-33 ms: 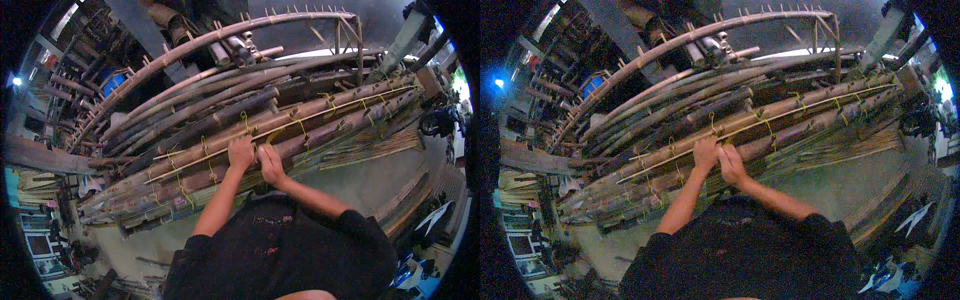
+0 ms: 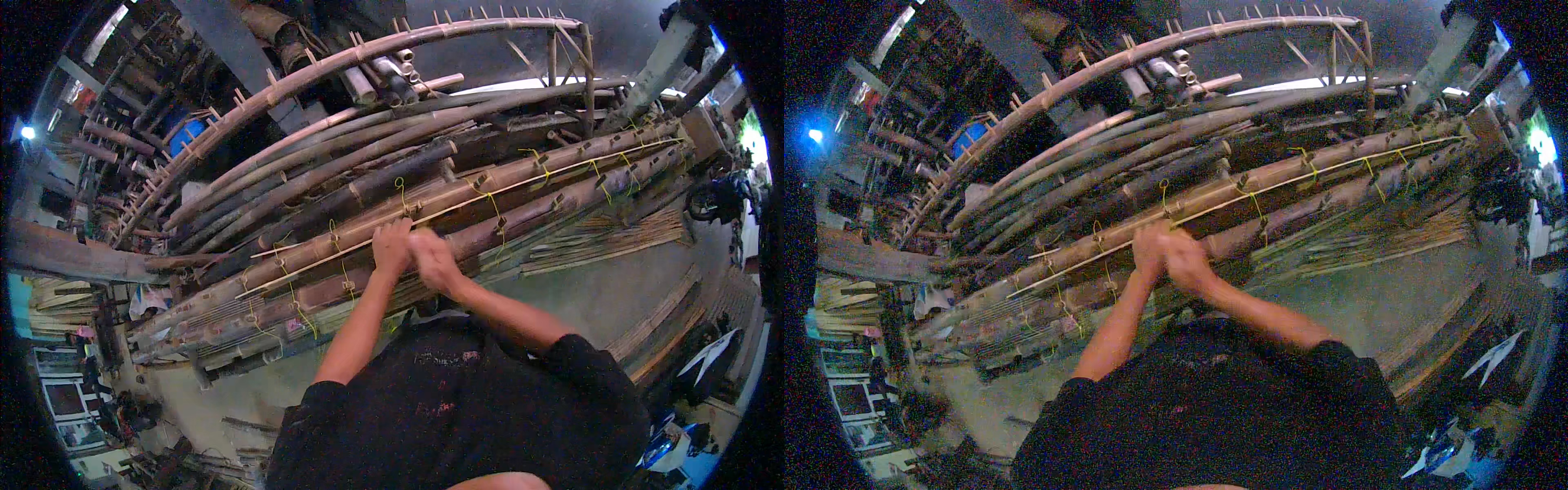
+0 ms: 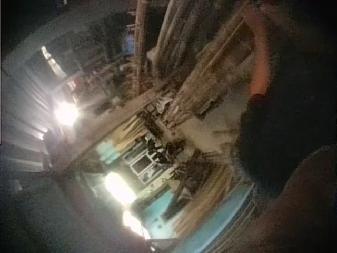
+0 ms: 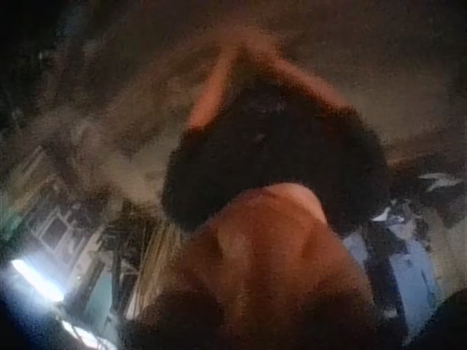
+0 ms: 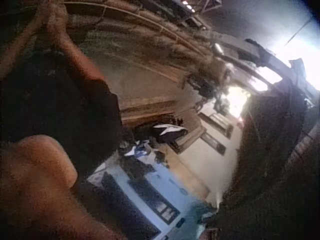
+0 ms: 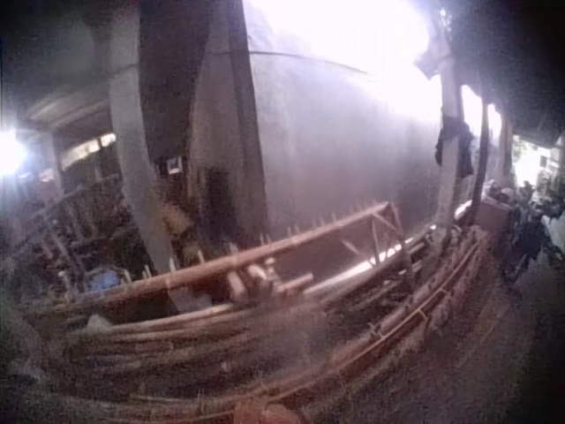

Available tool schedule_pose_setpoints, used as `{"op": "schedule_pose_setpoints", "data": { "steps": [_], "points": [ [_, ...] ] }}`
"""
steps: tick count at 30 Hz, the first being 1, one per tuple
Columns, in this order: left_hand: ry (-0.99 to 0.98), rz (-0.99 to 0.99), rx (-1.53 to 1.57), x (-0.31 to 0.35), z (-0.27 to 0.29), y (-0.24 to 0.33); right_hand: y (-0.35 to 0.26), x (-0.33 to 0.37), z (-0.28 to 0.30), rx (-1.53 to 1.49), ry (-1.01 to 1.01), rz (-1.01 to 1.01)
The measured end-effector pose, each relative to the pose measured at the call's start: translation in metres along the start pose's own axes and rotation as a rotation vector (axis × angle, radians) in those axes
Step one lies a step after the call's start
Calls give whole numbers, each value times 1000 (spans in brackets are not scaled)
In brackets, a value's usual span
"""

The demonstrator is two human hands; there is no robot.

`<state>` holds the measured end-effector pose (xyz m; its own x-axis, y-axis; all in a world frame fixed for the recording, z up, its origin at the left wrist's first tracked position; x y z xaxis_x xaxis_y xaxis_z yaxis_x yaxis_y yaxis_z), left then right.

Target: The person ties yellow string around a bundle of bamboo rods to secure them together. They repeatedly wrap and knot the string at multiple points along the rods, adjusting the tension and position as needed.

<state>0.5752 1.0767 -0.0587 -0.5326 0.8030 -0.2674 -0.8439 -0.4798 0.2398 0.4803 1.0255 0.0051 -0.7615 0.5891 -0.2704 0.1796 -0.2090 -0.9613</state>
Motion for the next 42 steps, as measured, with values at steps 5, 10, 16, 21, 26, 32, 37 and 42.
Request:
{"op": "schedule_pose_setpoints", "data": {
  "steps": [5, 10, 16, 21, 26, 32, 37, 42],
  "points": [
    [134, -160, -11, -8, 15, 1, -6, -76, -52, 1013, -705, 116],
    [69, -30, 87, -22, 7, -15, 73, -149, -24, 860, -455, 114],
    [51, 88, 151, -13, 11, -21, -20, -85, 11, 128, -434, -127],
    [214, 156, 634, -52, 54, 8, -7, -9, 85, 471, 47, 179],
    [252, 231, 582, -121, 30, -40, 17, 13, 80, 659, -113, -137],
    [97, 239, 361, -118, -43, -83, -15, 13, 61, 660, -79, -7],
    [-50, 229, 346, -106, 16, -66, -13, 18, 7, 360, 15, 185],
    [-494, 13, 293, -29, 28, -85, 23, 22, -35, 469, 27, -11]
  ]
}}
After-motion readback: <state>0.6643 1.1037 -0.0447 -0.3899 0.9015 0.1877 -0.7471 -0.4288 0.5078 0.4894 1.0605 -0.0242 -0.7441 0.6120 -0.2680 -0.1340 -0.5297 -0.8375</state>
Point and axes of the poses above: each hand's wrist, its own x-axis away from the middle knuckle, its own z-axis out of the back of the hand, y = z × x, the point moved 6 cm from there along -x, towards the middle knuckle, and after that the axes turned 5 degrees about y, right-handed, at the moved point
